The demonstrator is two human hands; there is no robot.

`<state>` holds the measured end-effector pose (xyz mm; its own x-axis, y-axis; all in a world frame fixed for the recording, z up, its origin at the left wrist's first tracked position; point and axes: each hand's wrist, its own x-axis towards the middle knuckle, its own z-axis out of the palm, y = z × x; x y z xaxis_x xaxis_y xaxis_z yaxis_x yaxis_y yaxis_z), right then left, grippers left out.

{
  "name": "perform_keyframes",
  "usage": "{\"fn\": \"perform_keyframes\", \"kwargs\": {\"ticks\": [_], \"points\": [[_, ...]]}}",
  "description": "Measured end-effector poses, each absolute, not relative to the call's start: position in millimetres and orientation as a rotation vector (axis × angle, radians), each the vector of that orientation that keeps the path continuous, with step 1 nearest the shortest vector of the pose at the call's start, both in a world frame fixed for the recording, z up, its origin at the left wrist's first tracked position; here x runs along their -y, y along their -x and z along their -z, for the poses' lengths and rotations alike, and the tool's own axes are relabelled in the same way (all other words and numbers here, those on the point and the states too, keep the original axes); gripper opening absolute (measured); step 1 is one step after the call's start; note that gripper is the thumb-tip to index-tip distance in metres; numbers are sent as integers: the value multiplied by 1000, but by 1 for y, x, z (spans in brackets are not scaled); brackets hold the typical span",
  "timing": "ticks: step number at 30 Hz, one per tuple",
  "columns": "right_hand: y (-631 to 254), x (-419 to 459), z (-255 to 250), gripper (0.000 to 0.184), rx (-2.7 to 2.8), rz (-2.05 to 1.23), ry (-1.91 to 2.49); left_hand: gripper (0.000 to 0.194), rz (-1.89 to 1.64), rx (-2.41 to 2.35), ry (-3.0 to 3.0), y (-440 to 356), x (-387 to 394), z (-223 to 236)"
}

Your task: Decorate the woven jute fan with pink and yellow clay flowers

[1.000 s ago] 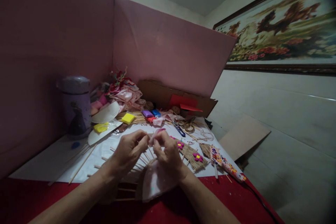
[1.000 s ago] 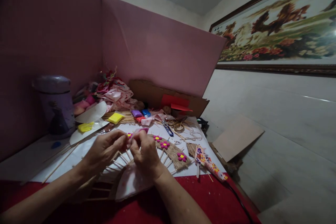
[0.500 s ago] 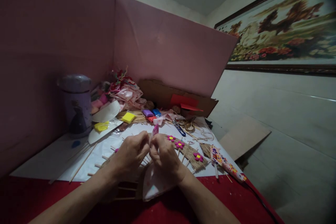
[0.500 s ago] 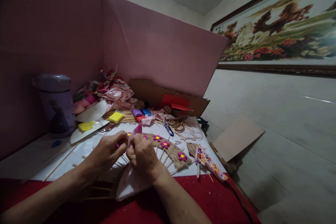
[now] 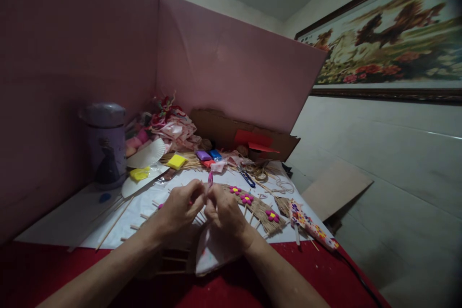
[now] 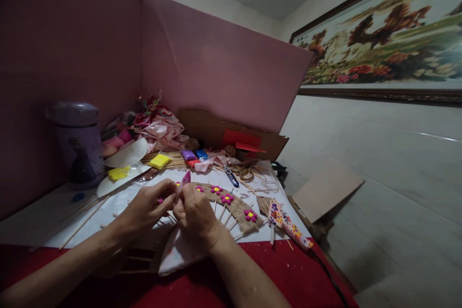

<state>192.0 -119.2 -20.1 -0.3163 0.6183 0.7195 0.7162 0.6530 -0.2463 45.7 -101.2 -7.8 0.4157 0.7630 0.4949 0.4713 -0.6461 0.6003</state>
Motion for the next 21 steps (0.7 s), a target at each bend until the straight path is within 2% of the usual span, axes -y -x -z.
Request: {"fn": "perform_keyframes", "kwargs": {"ticks": [6, 14, 17, 21], "points": [[-194, 120, 18, 10, 2014, 83, 993, 20, -1093, -1088, -2448, -43, 103, 5], [-188, 125, 11, 18, 1841, -489, 1012, 16, -1180, -1048, -2407, -44, 106, 3], [-189, 124, 11, 22, 1875, -427, 993, 18, -1162, -1040, -2407, -45, 105, 5], [-190, 121, 15, 16, 1969, -58, 1049, 17, -1164, -1143, -2481, -45, 104, 8]]}}
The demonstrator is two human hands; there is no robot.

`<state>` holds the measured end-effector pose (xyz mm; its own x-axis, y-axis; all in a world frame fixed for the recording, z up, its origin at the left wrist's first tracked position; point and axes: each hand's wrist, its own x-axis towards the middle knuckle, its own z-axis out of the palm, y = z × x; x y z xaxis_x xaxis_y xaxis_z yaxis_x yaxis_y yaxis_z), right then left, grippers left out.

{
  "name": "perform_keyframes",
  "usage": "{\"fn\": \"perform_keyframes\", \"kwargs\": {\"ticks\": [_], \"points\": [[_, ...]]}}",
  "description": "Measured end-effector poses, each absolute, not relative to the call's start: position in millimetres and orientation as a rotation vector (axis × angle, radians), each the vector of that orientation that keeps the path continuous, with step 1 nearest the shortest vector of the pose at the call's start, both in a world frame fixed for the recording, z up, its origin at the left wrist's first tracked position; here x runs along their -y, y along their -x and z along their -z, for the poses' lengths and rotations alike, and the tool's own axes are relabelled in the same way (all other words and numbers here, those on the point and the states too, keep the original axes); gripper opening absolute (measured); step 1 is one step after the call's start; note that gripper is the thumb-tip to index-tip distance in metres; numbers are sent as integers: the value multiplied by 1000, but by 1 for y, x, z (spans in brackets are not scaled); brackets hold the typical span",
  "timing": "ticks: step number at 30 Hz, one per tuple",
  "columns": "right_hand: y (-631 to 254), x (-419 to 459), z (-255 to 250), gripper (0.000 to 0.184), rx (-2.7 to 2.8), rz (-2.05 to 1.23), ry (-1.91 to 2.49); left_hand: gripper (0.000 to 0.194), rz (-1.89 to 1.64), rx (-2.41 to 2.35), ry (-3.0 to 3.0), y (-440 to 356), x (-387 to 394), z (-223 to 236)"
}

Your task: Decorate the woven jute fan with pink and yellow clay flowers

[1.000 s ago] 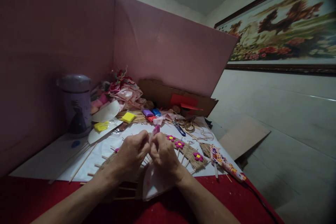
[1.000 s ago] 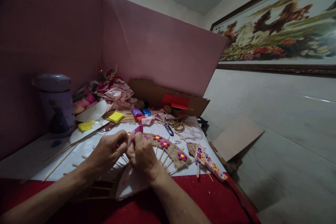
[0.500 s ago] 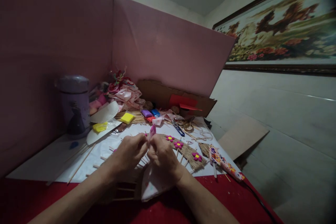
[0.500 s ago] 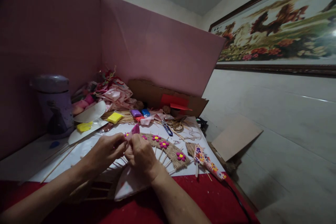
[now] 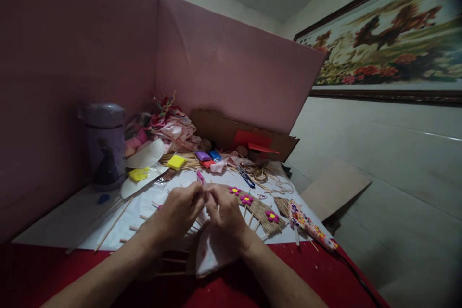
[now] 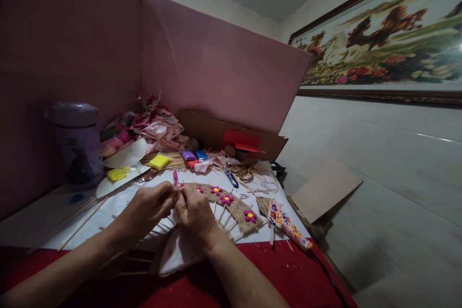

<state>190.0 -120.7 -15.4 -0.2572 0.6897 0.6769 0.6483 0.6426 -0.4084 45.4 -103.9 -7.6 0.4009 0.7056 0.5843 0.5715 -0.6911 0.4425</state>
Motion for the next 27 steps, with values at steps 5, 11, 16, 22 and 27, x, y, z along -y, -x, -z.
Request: {"fn": "perform_keyframes", "kwargs": {"ticks": [5, 11, 16, 22, 27], "points": [[-188, 120, 19, 14, 2019, 299, 1112, 14, -1101, -1279, -2573, -45, 105, 7], [-191, 119, 19, 13, 1906, 378, 1204, 14, -1071, -1560, -2645, -46, 107, 5], [-192, 119, 22, 12, 1795, 325, 1225, 14, -1030, -1719, -2588, -46, 108, 3], [-192, 122, 19, 22, 1998, 155, 977, 18, -1111, -1560, -2444, -43, 107, 0], [-187, 125, 16, 36, 2042, 34, 946, 17, -1223, -1223, -2480, -46, 107, 7]]}}
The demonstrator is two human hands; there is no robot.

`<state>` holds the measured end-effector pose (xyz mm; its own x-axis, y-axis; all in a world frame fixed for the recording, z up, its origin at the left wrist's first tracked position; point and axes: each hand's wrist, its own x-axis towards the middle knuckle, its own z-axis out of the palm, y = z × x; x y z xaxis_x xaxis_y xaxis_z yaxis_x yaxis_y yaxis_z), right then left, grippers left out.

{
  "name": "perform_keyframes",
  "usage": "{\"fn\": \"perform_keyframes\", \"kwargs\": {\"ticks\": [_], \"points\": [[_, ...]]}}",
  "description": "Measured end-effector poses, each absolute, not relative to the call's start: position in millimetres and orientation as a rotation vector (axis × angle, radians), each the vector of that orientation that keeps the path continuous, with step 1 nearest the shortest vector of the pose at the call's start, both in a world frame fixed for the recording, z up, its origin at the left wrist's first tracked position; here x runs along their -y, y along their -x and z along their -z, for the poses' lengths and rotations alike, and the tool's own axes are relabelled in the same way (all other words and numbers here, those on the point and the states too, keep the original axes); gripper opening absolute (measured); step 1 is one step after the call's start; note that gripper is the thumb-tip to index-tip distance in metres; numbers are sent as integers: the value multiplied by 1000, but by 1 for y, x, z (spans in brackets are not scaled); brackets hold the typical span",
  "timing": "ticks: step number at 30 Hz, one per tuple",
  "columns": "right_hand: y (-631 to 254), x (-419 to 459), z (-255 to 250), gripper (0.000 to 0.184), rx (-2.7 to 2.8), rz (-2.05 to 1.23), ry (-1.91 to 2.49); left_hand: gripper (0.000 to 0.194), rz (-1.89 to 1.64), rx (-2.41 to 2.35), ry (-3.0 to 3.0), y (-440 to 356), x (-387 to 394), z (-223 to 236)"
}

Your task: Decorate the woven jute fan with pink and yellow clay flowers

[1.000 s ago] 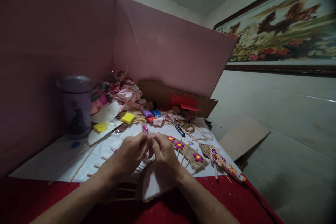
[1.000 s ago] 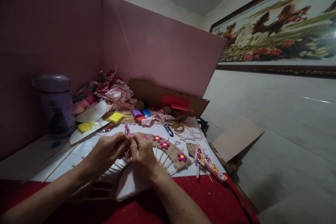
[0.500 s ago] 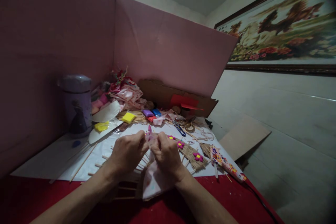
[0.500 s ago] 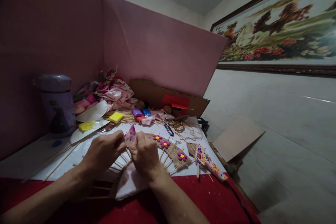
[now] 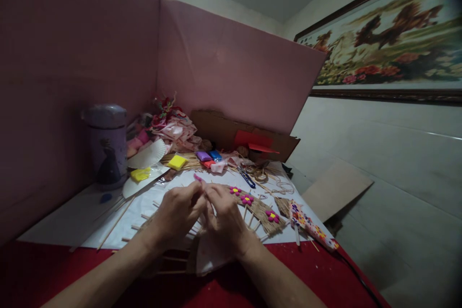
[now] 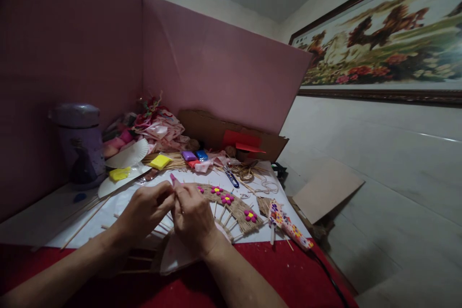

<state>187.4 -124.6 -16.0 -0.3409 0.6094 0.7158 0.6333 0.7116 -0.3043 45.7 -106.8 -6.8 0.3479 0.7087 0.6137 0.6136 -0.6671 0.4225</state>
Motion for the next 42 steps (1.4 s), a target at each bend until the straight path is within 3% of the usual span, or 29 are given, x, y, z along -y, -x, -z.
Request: {"fn": "perform_keyframes", "kwargs": {"ticks": [4, 9, 14, 21, 26, 34, 42], "points": [[-189, 121, 17, 35, 1915, -100, 907, 18, -1270, -1025, -2431, -45, 108, 5], [-193, 118, 14, 39, 1680, -390, 869, 15, -1733, -1181, -2023, -39, 99, -6], [-191, 115, 14, 47, 1528, -722, 715, 36, -1341, -929, -1555, -35, 90, -4], [-194, 109, 19, 50, 1520, -903, 683, 30, -1351, -811, -1318, -37, 93, -3], [-191, 109, 21, 44, 1480, -966, 662, 27, -1447, -853, -1275, -38, 91, -4], [-196, 110, 19, 50, 1531, -784, 682, 30, -1379, -811, -1278, -34, 93, -8], [-201, 110, 13, 57, 1537, -893, 735, 26, -1296, -1002, -1375, -26, 91, -18]]}}
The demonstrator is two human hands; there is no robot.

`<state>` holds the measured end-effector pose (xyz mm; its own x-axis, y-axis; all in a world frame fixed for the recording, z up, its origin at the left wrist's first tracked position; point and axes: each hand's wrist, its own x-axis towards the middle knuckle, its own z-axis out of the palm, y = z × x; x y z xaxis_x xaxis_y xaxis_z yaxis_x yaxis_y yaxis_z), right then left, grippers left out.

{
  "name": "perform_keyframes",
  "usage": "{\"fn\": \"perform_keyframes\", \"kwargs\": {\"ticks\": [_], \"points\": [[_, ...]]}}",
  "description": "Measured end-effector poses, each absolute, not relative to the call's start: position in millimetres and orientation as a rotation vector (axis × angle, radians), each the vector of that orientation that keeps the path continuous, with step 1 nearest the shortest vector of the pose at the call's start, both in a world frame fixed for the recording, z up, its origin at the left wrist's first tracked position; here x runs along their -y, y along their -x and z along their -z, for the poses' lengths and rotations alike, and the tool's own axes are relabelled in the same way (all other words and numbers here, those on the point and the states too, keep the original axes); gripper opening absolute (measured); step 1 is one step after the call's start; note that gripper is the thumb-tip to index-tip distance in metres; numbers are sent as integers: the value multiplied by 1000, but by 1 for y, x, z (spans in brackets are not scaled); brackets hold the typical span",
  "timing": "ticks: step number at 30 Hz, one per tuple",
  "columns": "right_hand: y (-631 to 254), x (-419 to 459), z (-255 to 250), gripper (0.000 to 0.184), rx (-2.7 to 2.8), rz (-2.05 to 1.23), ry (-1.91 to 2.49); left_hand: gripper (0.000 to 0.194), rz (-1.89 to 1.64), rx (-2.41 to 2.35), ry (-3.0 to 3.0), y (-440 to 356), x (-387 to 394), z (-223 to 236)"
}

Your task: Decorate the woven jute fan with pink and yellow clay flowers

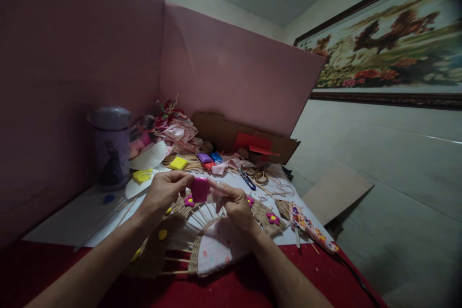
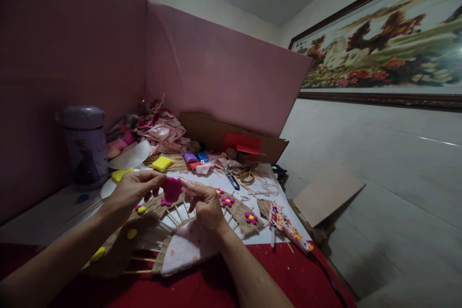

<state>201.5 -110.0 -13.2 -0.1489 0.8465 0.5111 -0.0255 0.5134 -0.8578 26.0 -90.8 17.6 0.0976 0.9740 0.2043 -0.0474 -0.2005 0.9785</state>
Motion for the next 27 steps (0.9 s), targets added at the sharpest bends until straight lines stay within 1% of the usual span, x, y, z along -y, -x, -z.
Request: {"fn": "perform_keyframes", "kwargs": {"ticks": [4, 8, 11, 14, 19, 21, 25, 27], "points": [[-200, 113, 9, 55, 1564, -977, 768, 24, -1272, -1008, -1360, -29, 91, -18], [-197, 113, 10, 50, 1608, -897, 732, 24, -1307, -972, -1371, -31, 91, -15], [-196, 111, 15, 53, 1633, -827, 682, 24, -1318, -971, -1401, -31, 90, -12], [-196, 109, 21, 57, 1662, -851, 648, 23, -1325, -971, -1437, -32, 89, -10], [-196, 107, 24, 53, 1659, -892, 622, 24, -1331, -1010, -1466, -33, 89, -7], [-196, 108, 22, 52, 1701, -836, 665, 23, -1368, -1095, -1548, -32, 91, -7], [-197, 110, 19, 51, 1754, -661, 842, 14, -1710, -1302, -1932, -33, 96, -8], [-197, 111, 20, 47, 1789, -506, 902, 12, -1682, -1253, -2181, -37, 100, -6]]}}
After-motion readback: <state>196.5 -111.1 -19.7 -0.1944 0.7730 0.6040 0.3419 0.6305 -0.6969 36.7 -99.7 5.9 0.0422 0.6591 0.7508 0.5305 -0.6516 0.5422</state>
